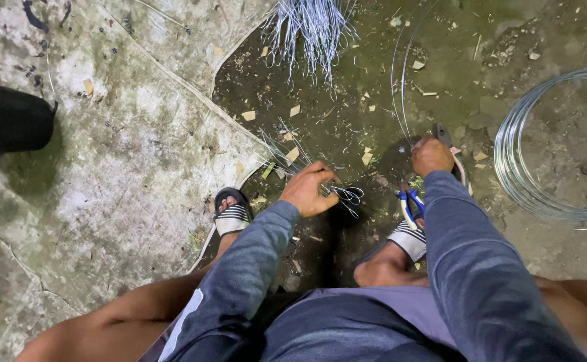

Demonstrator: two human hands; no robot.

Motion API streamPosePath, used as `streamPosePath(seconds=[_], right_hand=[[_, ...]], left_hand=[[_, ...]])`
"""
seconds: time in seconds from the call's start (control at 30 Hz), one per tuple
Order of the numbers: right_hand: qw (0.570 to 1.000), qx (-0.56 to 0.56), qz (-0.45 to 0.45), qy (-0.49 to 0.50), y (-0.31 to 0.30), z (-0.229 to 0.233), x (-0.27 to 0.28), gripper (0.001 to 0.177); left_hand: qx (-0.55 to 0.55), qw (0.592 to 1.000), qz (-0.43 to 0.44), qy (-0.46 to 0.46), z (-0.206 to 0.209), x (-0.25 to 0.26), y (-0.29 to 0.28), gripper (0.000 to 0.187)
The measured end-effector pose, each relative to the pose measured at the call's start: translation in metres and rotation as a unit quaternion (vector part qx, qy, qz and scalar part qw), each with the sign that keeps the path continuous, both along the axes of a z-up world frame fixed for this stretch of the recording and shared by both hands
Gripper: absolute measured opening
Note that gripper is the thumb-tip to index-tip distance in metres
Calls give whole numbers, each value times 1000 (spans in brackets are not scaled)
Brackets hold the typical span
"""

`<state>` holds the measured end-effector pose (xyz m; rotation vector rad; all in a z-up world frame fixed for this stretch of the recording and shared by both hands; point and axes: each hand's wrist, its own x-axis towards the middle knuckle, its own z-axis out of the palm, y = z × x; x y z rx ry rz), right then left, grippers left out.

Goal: The person cuts lengths of metal wire using pliers and then bends the ends to form loops. The person repeats this process multiple times, creating a pile of finished wire pieces on the floor.

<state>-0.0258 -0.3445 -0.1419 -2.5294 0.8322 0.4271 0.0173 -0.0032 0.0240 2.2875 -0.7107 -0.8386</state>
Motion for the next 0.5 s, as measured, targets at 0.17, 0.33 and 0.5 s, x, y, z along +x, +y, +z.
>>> streamPosePath(seconds=[0.17,0.33,0.5], right_hand=[[999,-11,16,-31,1,8,-4,25],[990,-18,51,-132,7,9,-13,21],[987,-40,42,-150,8,25,-16,20]], left_hand=[[-69,997,19,14,14,6,-10,35],[-97,993,27,-60,24,12,-14,28],[-153,984,70,-52,29,21,-12,26]])
